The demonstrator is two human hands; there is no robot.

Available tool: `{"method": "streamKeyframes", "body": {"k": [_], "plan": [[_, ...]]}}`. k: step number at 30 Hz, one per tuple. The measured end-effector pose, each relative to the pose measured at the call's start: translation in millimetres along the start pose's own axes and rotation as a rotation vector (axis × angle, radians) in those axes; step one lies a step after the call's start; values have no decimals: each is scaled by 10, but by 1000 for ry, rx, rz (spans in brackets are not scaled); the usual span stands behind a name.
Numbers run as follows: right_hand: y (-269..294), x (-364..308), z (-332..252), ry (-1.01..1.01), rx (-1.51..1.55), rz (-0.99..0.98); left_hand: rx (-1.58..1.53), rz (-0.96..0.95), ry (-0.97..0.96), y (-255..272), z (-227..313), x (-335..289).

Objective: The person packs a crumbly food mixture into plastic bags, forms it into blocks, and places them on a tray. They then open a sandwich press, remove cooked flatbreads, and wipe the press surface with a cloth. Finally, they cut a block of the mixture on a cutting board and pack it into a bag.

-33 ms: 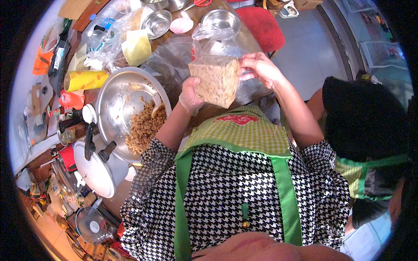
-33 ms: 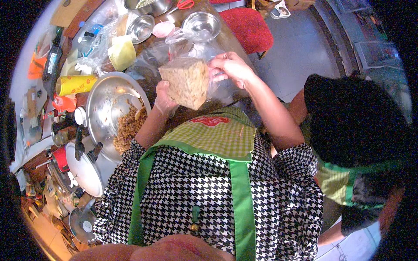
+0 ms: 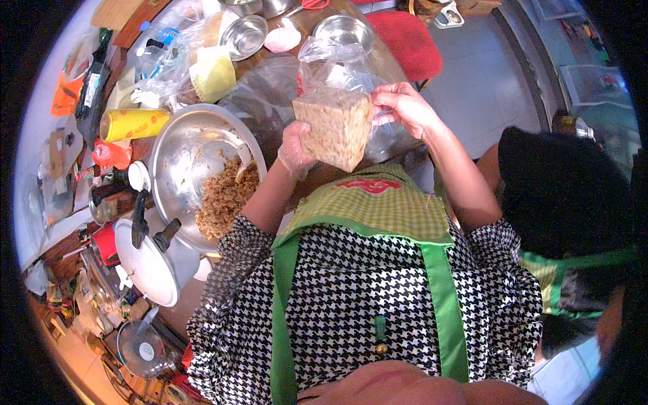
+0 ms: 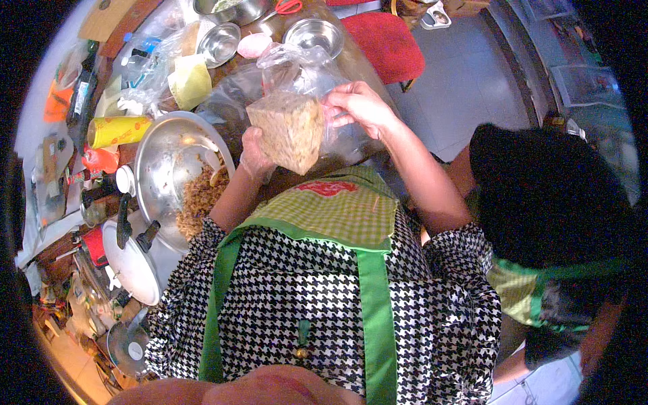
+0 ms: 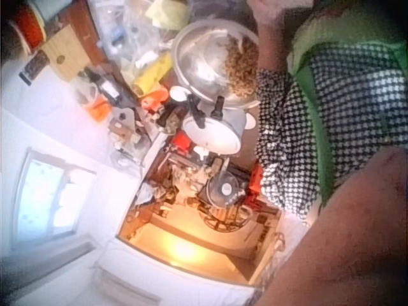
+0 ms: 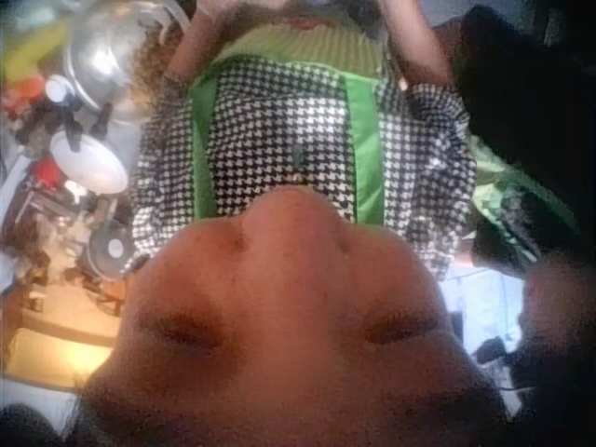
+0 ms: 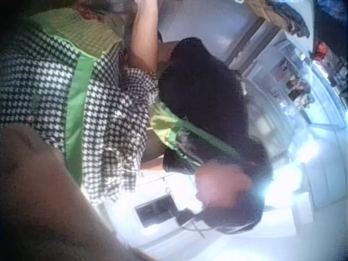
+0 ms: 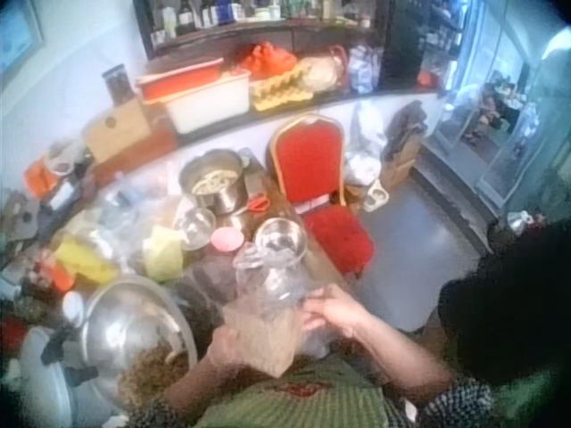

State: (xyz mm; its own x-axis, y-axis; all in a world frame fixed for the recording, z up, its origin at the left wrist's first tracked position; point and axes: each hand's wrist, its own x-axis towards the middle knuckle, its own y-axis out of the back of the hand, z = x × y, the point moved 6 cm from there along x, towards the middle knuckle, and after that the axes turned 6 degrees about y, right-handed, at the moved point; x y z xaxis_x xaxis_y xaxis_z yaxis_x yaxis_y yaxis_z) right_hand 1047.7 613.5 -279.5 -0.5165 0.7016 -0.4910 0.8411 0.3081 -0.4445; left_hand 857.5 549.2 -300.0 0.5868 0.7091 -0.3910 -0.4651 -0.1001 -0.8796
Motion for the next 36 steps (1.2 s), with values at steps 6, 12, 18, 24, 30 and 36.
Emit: {"method": "streamKeyframes", "body": {"k": [6, 12, 18, 24, 30, 36], "plan": [[-19, -6, 93, 116, -430, 121, 90, 76, 36, 41, -43, -113], [71, -162, -89, 381, -323, 388, 89, 138, -110, -13, 69, -191], [-74, -175, -44, 224, 90, 189, 207, 217, -234, -107, 182, -135], [-163, -261, -239, 563, -472, 392, 194, 188, -254, -349, 199, -90], [-338, -434, -587, 1036, -1281, 657, 473, 216, -320, -413, 259, -121], [-471, -423, -741, 1121, -1420, 557, 591, 307, -408, -346, 243, -124]]}}
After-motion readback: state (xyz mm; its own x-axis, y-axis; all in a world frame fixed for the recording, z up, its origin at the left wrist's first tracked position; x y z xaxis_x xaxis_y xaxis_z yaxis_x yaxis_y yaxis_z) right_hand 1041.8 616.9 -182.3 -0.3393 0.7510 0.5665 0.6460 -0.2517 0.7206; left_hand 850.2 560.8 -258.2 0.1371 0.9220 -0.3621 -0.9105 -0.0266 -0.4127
